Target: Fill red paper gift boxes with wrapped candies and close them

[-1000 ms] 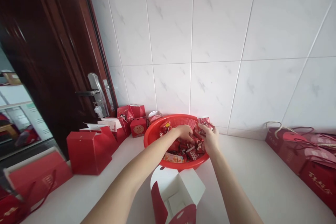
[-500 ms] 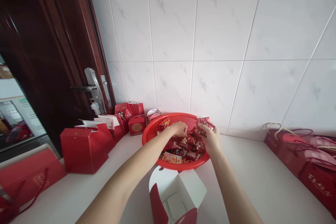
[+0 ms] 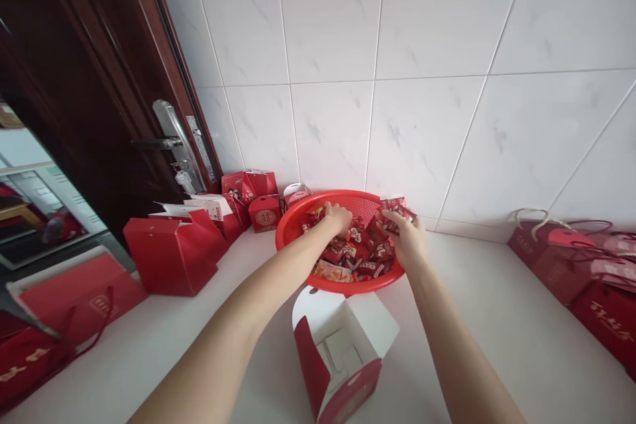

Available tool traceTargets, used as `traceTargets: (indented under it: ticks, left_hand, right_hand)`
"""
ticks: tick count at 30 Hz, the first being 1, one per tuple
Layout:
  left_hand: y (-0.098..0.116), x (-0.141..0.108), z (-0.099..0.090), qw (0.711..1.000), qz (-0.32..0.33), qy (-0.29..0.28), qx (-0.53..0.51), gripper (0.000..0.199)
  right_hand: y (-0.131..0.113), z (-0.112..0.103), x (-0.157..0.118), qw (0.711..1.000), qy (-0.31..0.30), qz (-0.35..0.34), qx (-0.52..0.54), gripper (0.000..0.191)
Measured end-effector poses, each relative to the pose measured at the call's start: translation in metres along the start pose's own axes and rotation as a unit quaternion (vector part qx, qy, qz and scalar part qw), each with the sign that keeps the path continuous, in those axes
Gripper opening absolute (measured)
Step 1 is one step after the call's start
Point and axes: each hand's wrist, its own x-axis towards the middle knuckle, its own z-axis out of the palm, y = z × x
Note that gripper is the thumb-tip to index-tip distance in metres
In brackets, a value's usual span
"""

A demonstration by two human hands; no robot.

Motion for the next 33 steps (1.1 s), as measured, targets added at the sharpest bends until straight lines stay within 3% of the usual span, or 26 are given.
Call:
traceTargets:
  ticks: [11, 25, 33]
  left_hand:
    - [-0.006, -0.004, -0.002, 1.0, -0.006, -0.029, -0.002, 0.022]
    - [-0.012, -0.009, -0.006, 0.989, 0.048, 0.026, -0.136, 0.018]
    - [-0.013, -0.013, -0.01, 0.962, 0.087, 0.08, -0.248, 0.021]
  right_hand:
    - [0.001, -0.001, 0.001, 1.0, -0.017, -0.011, -0.004, 0.033]
    - [0.0, 0.0, 0.0, 1.0, -0.012, -0.005, -0.004, 0.031]
    - [0.001, -0.001, 0.002, 1.0, -0.018, -0.01, -0.003, 0.033]
